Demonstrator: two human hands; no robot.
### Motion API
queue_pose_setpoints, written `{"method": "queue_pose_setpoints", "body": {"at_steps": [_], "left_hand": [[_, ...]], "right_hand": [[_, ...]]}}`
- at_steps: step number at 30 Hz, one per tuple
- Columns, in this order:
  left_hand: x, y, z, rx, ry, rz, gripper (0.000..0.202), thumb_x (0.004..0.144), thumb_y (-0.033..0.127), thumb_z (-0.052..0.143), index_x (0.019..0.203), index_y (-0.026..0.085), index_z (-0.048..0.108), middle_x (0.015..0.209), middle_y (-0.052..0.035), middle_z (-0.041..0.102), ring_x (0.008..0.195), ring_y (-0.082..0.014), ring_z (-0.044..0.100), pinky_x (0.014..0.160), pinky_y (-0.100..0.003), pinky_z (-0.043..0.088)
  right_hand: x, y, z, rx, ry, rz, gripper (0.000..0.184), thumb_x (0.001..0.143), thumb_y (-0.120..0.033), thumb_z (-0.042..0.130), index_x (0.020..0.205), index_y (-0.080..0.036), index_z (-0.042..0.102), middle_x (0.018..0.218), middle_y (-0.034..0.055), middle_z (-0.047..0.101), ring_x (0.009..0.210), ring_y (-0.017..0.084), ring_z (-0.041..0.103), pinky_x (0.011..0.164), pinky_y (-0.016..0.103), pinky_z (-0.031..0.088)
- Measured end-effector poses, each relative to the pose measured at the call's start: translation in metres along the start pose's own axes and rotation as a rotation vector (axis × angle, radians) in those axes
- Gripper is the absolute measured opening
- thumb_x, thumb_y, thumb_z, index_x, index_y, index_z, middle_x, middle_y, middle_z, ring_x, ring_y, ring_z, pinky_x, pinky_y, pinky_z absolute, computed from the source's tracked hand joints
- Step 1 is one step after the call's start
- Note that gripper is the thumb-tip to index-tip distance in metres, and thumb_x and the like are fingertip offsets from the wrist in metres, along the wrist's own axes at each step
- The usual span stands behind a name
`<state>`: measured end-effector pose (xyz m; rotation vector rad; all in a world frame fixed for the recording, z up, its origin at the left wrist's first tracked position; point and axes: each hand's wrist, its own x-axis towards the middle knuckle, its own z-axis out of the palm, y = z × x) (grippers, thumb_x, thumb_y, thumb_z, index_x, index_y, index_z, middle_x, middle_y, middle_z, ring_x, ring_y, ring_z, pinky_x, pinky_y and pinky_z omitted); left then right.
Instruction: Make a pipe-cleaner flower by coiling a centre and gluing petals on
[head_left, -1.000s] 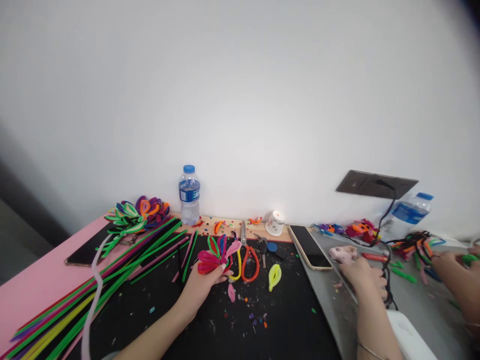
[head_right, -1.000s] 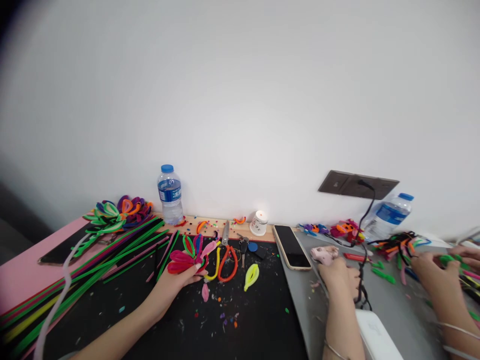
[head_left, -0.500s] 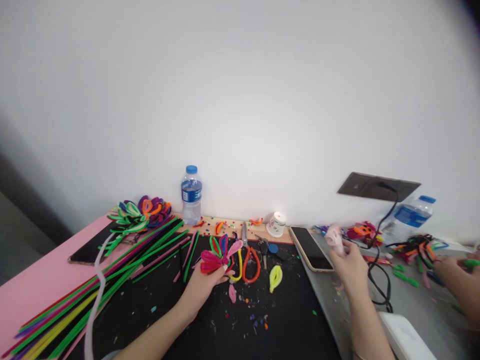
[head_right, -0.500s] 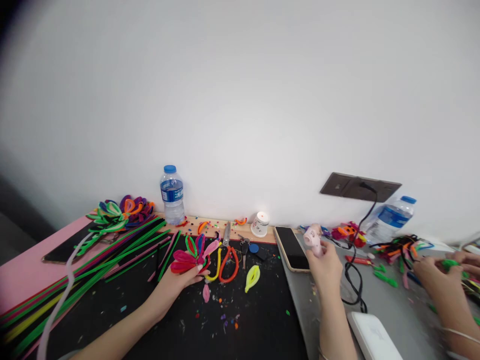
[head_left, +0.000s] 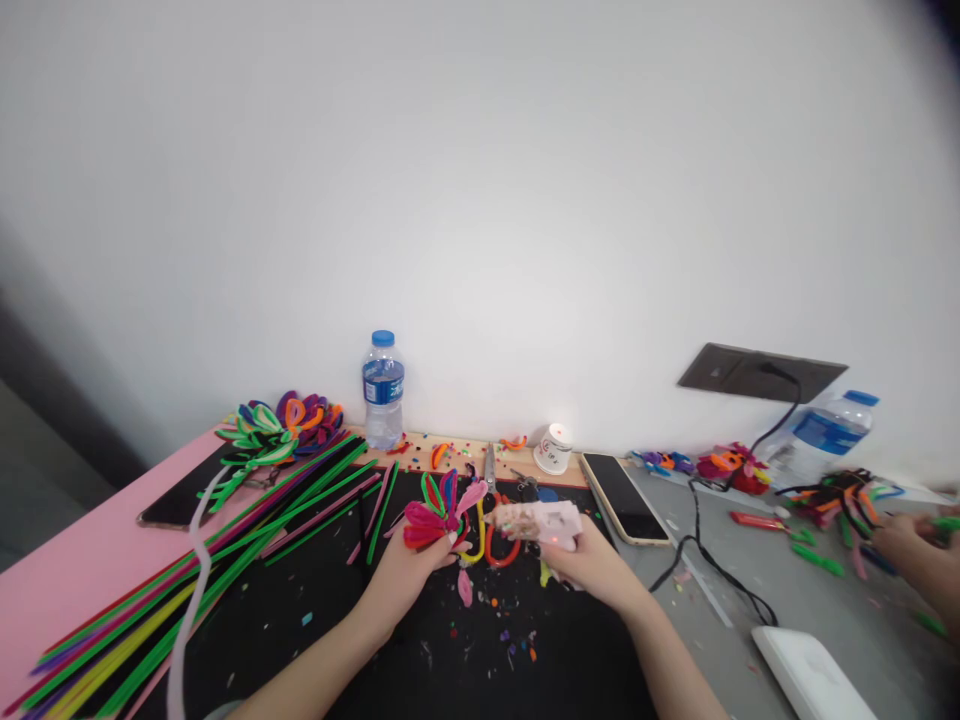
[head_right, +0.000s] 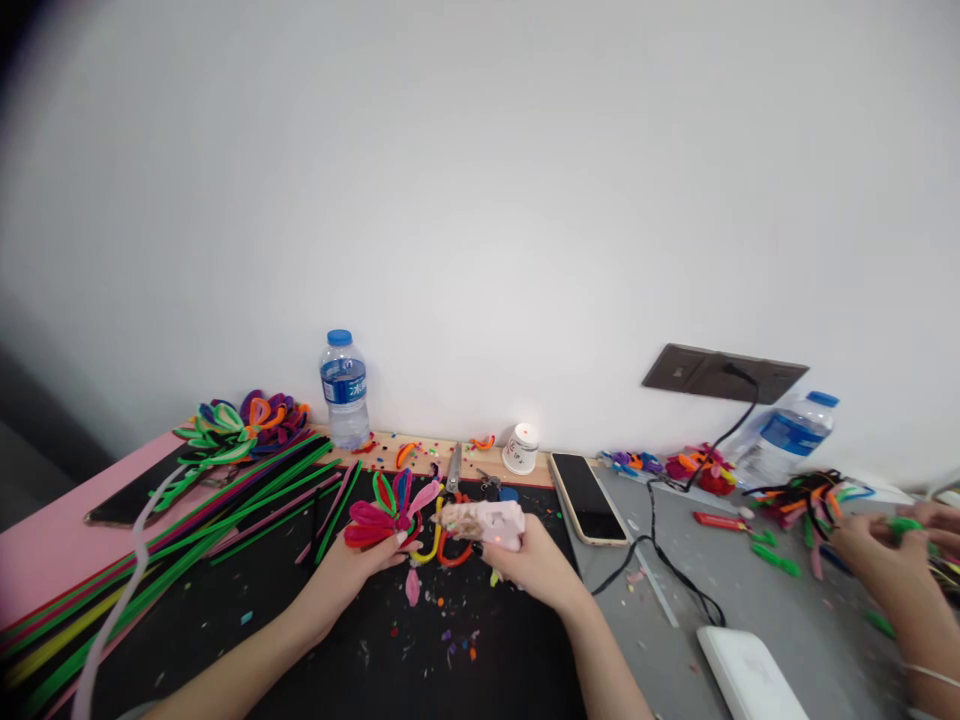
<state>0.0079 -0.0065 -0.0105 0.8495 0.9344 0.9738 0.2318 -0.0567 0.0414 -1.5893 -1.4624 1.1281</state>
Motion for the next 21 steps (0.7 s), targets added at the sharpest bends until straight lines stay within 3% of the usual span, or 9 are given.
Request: {"method": "queue_pose_setpoints", "body": {"at_steps": [6,15,21], "left_hand": [[0.001,-0.003,0.001,0.037,-0.042,-0.001,0.029,0.059,0.032,0.076,0.076,0.016,0.06,0.073,-0.0019,0.071,0.079,-0.0272,0.07,0.077,-0.039,0.054],[0.002,-0.005,0.001,0.053,-0.048,0.001,0.027,0.058,0.03,0.076,0.076,0.016,0.061,0.072,-0.0012,0.072,0.079,-0.0276,0.07,0.076,-0.039,0.054],[0.003,-0.005,0.001,0.059,-0.04,-0.011,0.028,0.058,0.029,0.076,0.077,0.015,0.06,0.071,-0.001,0.071,0.079,-0.0276,0.07,0.075,-0.038,0.054]], "right_hand": [[0.002,0.002,0.017,-0.033,-0.026,-0.053,0.023,0.068,-0.013,0.049,0.086,-0.014,0.063,0.052,-0.0058,0.047,0.046,0.007,0.037,0.042,0.017,0.03],[0.004,0.007,0.018,-0.083,-0.06,-0.106,0.028,0.071,-0.012,0.048,0.094,-0.013,0.064,0.054,-0.0052,0.046,0.047,0.007,0.035,0.044,0.017,0.029],[0.003,0.007,0.019,-0.099,-0.06,-0.097,0.02,0.071,-0.012,0.047,0.083,-0.012,0.063,0.052,-0.0057,0.043,0.047,0.007,0.035,0.043,0.017,0.028]]}}
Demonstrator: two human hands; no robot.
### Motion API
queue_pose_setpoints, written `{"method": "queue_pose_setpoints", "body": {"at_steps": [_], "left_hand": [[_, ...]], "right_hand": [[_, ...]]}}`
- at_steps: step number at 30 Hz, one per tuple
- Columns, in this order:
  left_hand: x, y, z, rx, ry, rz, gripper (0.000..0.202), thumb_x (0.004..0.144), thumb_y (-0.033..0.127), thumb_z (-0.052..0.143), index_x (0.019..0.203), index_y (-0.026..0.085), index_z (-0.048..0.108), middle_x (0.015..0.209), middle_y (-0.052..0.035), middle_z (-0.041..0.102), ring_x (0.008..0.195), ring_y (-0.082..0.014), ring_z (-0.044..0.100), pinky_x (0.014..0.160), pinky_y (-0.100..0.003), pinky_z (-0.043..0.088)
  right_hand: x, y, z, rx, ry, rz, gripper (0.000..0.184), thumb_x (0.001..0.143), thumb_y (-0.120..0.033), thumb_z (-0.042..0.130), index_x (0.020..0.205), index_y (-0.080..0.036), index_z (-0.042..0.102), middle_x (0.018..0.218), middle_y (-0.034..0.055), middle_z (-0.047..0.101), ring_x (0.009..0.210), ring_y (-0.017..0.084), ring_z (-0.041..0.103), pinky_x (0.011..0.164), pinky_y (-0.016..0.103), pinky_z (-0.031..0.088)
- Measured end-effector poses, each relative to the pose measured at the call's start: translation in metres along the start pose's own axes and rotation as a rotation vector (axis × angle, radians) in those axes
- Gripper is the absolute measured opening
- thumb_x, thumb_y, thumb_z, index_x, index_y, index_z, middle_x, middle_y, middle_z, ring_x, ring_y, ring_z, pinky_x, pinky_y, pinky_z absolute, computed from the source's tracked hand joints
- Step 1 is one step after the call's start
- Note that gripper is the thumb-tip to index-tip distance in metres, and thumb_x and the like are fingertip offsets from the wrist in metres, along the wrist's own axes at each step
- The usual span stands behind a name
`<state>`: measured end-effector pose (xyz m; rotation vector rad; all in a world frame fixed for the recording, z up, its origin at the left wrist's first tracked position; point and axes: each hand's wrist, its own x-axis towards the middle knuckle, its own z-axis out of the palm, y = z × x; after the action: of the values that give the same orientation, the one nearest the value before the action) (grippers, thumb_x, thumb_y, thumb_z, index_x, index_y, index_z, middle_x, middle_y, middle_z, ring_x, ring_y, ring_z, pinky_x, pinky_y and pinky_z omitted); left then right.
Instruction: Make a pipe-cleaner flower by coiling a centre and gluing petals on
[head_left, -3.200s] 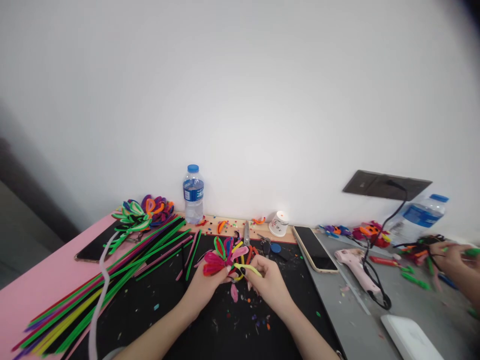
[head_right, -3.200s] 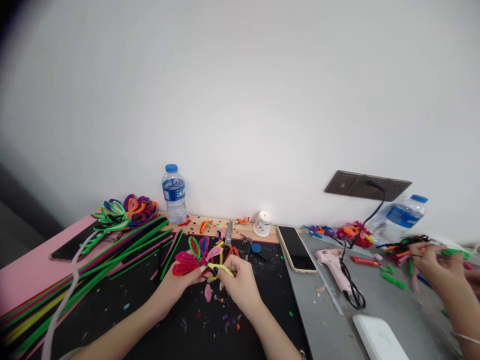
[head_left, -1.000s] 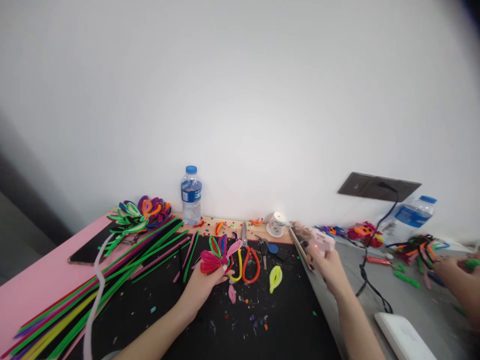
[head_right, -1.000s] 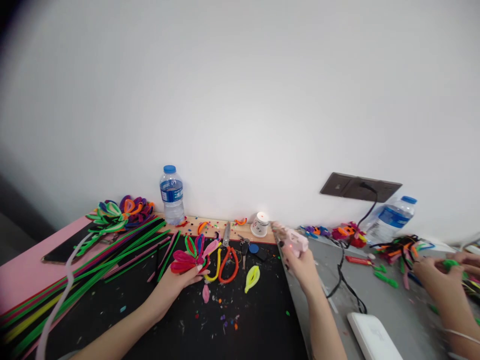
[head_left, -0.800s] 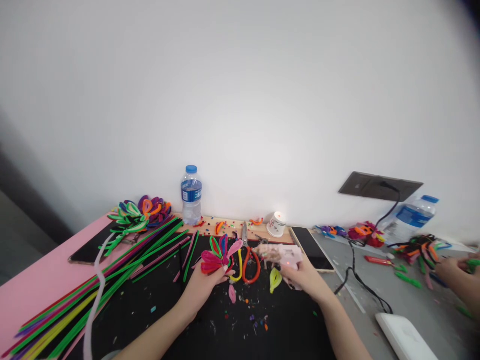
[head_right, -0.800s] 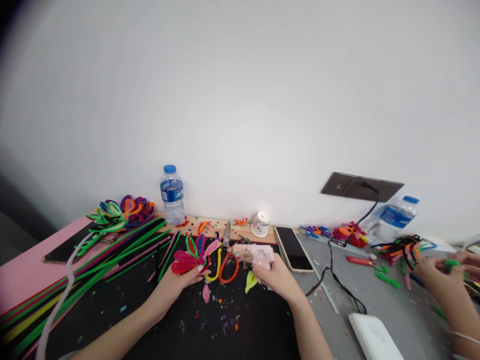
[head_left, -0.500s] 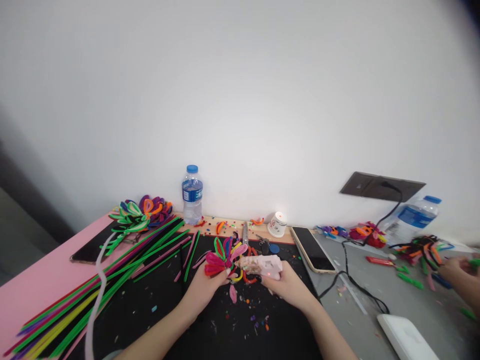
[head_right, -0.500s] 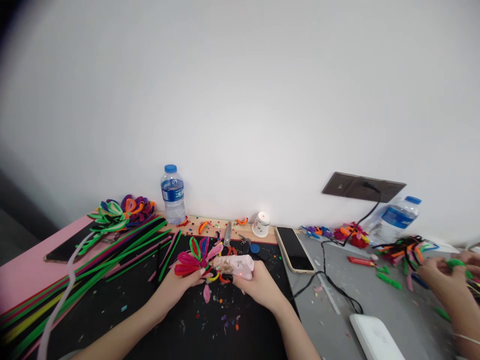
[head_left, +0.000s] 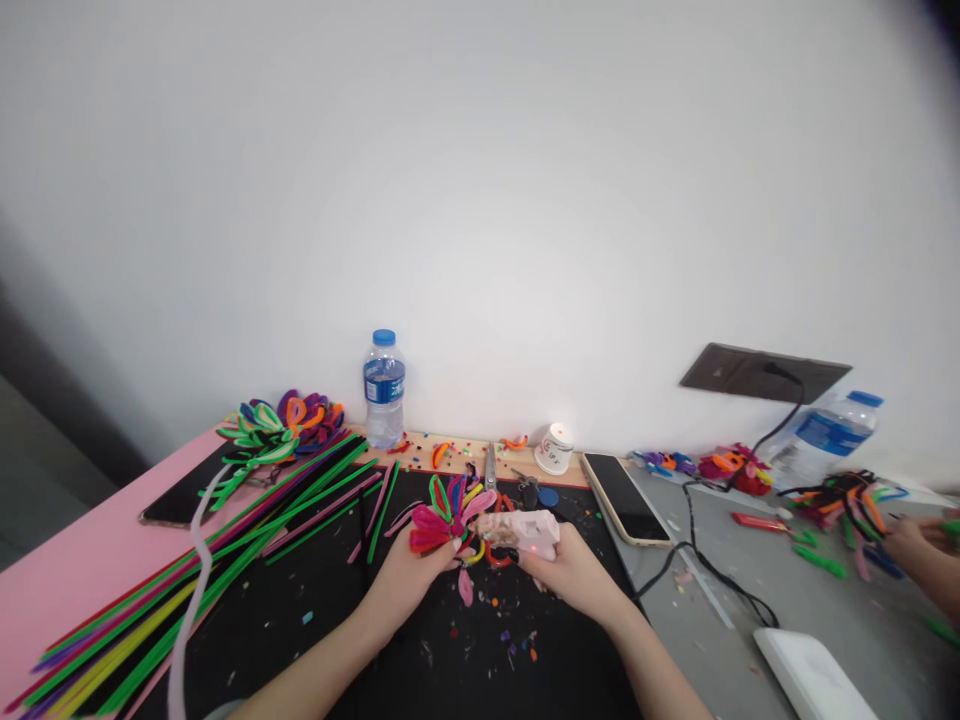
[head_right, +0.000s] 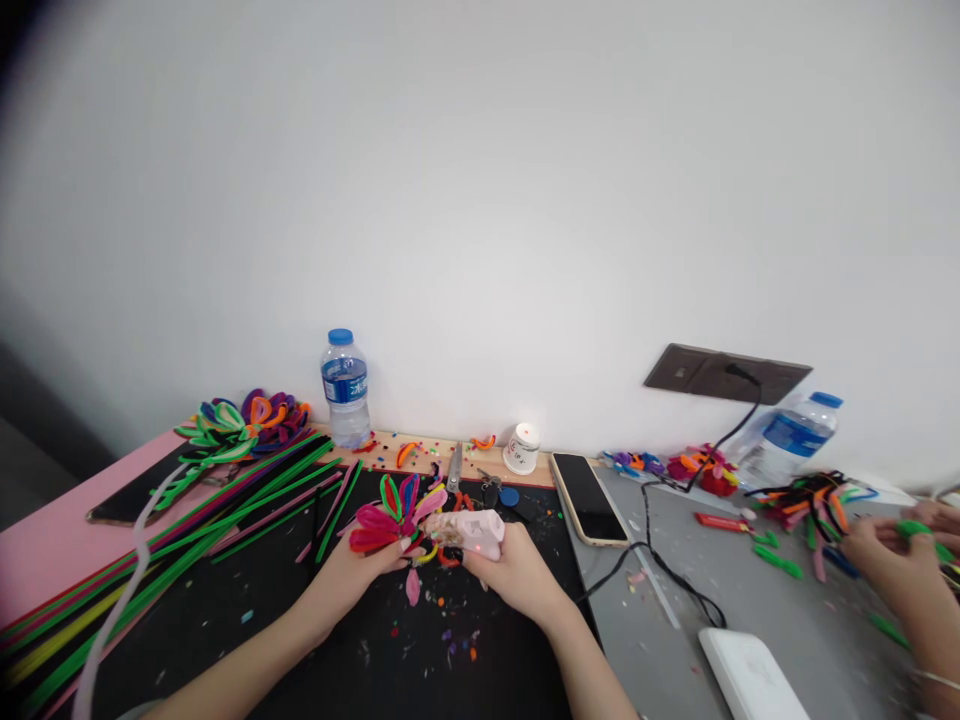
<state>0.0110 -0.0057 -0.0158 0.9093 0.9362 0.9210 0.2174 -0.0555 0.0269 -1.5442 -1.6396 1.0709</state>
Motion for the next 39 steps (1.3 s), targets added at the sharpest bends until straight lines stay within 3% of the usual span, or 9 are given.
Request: {"method": "queue_pose_setpoints", "body": {"at_steps": [6,11,20,29,39], "left_hand": [[0.0,-0.001,0.0,-0.007,0.002,0.013,0.026,0.059,0.027,0.075,0.075,0.016,0.058,0.069,0.0002,0.07,0.077,-0.0269,0.07,0.073,-0.037,0.055],[-0.001,0.0,0.0,-0.009,0.011,0.008,0.025,0.058,0.026,0.076,0.074,0.016,0.059,0.068,0.0007,0.07,0.076,-0.0265,0.07,0.073,-0.036,0.055],[0.0,0.0,0.0,-0.016,0.011,0.014,0.026,0.057,0.026,0.076,0.075,0.016,0.06,0.071,-0.001,0.071,0.077,-0.0267,0.07,0.073,-0.036,0.055],[0.0,0.001,0.001,0.003,0.007,0.019,0.028,0.058,0.027,0.075,0.079,0.016,0.062,0.075,-0.003,0.073,0.078,-0.0264,0.07,0.074,-0.037,0.055],[-0.003,0.003,0.002,0.099,0.062,0.129,0.023,0.057,0.025,0.074,0.076,0.016,0.063,0.073,-0.002,0.07,0.076,-0.0259,0.069,0.067,-0.035,0.056]], "right_hand": [[0.001,-0.005,-0.001,-0.012,-0.006,-0.015,0.024,0.072,-0.012,0.047,0.089,-0.014,0.064,0.053,-0.0056,0.044,0.048,0.007,0.035,0.044,0.017,0.028],[0.0,-0.001,0.0,-0.029,0.008,0.018,0.018,0.073,-0.013,0.047,0.082,-0.012,0.062,0.049,-0.006,0.042,0.046,0.007,0.037,0.043,0.017,0.029],[-0.001,-0.011,-0.002,-0.012,-0.022,-0.024,0.031,0.072,-0.011,0.046,0.097,-0.016,0.065,0.055,-0.0057,0.048,0.048,0.007,0.038,0.044,0.016,0.03],[-0.001,-0.003,-0.001,-0.067,-0.009,0.021,0.021,0.072,-0.013,0.047,0.086,-0.011,0.064,0.051,-0.0049,0.046,0.046,0.008,0.04,0.044,0.017,0.031],[-0.004,-0.017,-0.002,-0.065,-0.016,-0.03,0.023,0.071,-0.014,0.048,0.086,-0.016,0.065,0.053,-0.0045,0.048,0.049,0.009,0.039,0.044,0.017,0.03]]}}
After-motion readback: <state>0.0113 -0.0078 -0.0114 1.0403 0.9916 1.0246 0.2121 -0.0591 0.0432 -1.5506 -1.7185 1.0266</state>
